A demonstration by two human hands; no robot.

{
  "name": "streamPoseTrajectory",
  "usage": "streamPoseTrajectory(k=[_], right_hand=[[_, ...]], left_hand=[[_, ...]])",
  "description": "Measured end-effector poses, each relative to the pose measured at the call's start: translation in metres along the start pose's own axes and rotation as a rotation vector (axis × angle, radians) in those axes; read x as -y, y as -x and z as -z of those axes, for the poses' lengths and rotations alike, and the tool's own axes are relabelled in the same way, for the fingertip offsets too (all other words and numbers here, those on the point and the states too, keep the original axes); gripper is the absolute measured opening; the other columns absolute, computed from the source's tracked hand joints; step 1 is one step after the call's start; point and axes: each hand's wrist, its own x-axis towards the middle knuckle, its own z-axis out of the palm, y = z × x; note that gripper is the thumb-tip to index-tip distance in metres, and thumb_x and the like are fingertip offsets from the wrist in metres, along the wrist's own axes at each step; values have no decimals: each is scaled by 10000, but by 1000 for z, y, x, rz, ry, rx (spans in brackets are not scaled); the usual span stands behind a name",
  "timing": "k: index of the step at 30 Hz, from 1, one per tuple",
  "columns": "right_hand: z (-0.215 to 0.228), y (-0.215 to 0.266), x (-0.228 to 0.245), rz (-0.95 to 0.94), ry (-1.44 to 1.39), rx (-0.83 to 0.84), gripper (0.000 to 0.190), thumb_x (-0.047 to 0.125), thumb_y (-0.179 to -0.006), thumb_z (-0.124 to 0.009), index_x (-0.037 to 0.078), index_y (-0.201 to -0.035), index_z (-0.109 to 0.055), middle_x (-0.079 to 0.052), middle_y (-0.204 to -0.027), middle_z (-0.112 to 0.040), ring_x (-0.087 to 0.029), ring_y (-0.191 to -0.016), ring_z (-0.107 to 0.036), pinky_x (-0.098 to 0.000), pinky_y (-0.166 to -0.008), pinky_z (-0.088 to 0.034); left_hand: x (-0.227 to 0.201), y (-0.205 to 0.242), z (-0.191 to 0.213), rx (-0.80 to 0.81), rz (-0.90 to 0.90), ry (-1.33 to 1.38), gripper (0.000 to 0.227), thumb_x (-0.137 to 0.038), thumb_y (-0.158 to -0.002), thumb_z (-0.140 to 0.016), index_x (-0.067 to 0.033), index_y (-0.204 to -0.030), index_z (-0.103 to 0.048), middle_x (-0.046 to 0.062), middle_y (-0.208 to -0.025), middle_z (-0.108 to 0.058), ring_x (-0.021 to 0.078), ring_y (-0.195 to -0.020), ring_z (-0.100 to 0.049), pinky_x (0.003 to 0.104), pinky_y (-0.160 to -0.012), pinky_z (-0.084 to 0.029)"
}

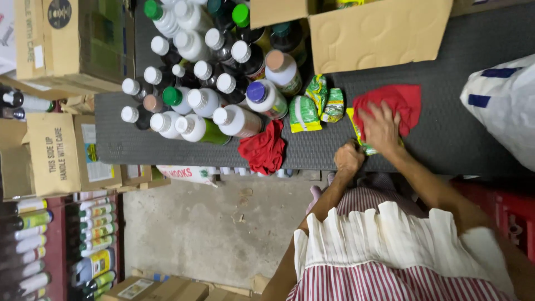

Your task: Wiping down agricultural product packets with a cloth and organizing them into a cardboard box.

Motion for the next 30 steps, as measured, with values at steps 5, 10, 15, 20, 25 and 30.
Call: streamPoseTrajectory(k=[5, 10, 15, 20, 25, 30], right_hand=[[45, 71, -17, 206, -50, 21, 528, 116, -841, -626, 225, -1352, -700, -49, -1458, -597, -319, -1369, -484, -542, -1072, -414], [32, 106, -90, 41, -44, 124, 330, 90, -819, -667, 219, -1116, -731, -11, -1339, -659, -292, -1212, -611, -464, -1026, -473], [61, 69, -96, -326, -505, -311, 297, -20, -931, -688, 60, -1217, -705, -168, -1302, -676, -333, -1212, -639, -428, -1076, -503], [28, 65, -106, -785, -992, -302, 326, -7, -963, -675, 51, -1282, -709, -69, -1160, -700, -172, -1028, -642, -324, -960, -532], [15, 73, -139, -985, -1403, -426, 358, -52, -949, -627, 49, -1286, -695, -41, -1156, -711, -168, -1017, -675, -316, -929, -567], [22, 81, -163, -947, -1453, -564, 358, -123, -941, -571, -7, -1267, -663, -76, -1215, -711, -192, -1080, -713, -342, -980, -604]], left_hand=[[10, -6, -8, -23, -15, 7, 325, -328, -843, -746, -103, -1076, -717, 225, -987, -750, 424, -942, -723, 525, -853, -555], [-31, -23, 39, -129, -283, -15, 498, -160, -799, -734, -68, -1275, -623, 215, -1158, -679, 438, -1043, -668, 527, -867, -546], [-80, -106, 48, -201, -545, -317, 656, -191, -653, -816, -101, -1280, -648, 115, -1198, -658, 356, -1155, -608, 511, -950, -491], [-81, -153, 12, 77, -332, -450, 317, -361, -762, -795, -147, -994, -768, 106, -1060, -749, 317, -1096, -667, 536, -963, -486], [-125, -120, 54, 242, -692, -255, 320, -313, -633, -804, -201, -932, -782, 70, -924, -767, 296, -873, -729, 474, -747, -565], [-187, -79, 111, 126, -1060, -119, 191, -314, -708, -800, -191, -839, -732, 35, -934, -742, 285, -892, -714, 468, -752, -553]])
